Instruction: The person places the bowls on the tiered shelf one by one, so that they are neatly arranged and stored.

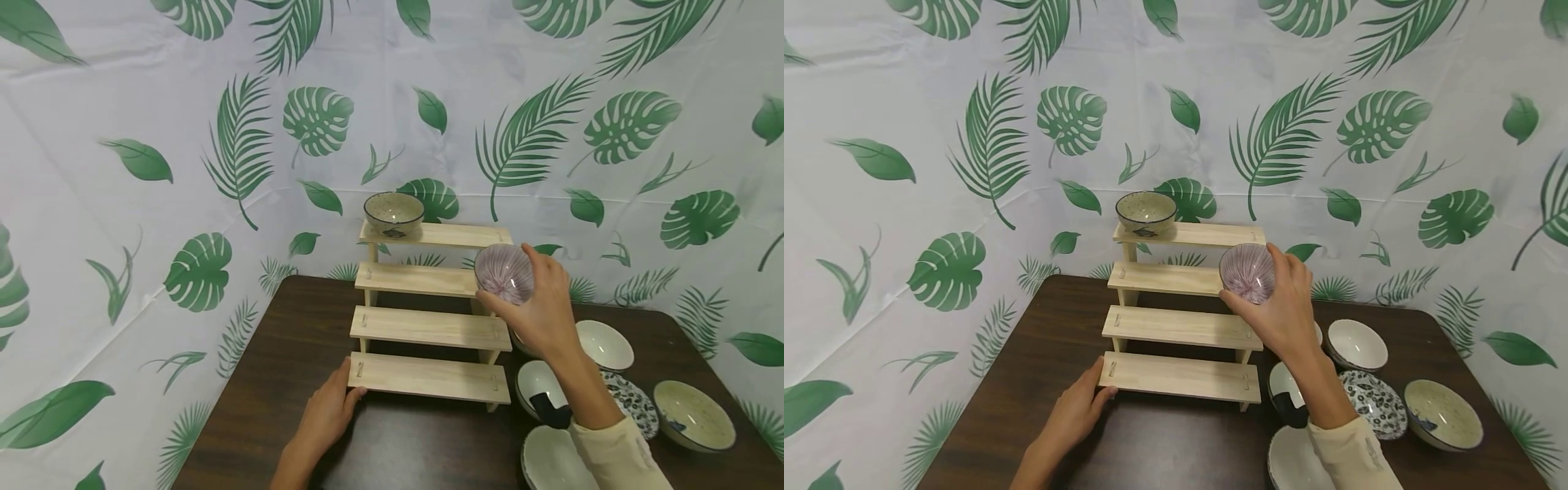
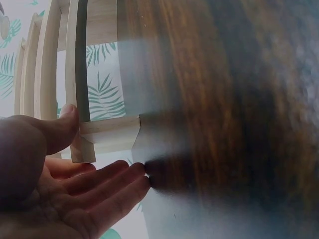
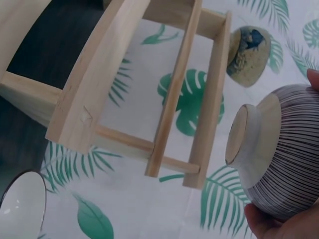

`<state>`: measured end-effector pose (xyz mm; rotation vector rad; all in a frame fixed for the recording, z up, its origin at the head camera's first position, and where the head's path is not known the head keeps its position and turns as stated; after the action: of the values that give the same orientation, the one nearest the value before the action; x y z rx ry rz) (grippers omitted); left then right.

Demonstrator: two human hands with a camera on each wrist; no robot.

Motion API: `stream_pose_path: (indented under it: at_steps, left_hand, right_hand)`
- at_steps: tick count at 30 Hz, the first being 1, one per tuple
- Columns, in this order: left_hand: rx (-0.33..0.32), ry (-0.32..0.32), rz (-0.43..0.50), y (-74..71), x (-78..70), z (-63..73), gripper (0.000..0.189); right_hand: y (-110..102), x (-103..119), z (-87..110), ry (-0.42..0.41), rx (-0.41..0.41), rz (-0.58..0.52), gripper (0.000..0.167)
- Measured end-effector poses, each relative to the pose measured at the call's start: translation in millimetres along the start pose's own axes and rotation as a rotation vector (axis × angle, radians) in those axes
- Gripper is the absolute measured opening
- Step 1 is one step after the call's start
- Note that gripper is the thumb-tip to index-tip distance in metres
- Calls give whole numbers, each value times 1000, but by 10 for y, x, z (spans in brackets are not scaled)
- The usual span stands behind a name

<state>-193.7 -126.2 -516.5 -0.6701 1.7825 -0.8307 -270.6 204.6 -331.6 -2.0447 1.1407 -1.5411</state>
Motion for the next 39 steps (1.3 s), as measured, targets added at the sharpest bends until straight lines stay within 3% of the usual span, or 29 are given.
stream_pose_path:
  at_steps: [16, 39]
  left_hand:
    - [-14, 10, 2, 1, -1, 3, 67]
    - [-5, -5, -8, 19, 5, 10, 67]
  right_hand:
    - [75, 153, -312, 10, 29, 4, 105]
    - [303, 207, -656, 46, -2, -44, 105]
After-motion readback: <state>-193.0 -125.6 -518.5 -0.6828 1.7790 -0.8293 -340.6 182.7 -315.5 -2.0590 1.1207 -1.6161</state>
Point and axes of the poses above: each hand's wrist, its own z-axis away from the middle knuckle, its own y-axis out of the palm, x = y × z, the point moved 3 cm from there along -z, towards the middle knuckle, and after that the axes turned 13 degrees about y, right-handed, at the moved point
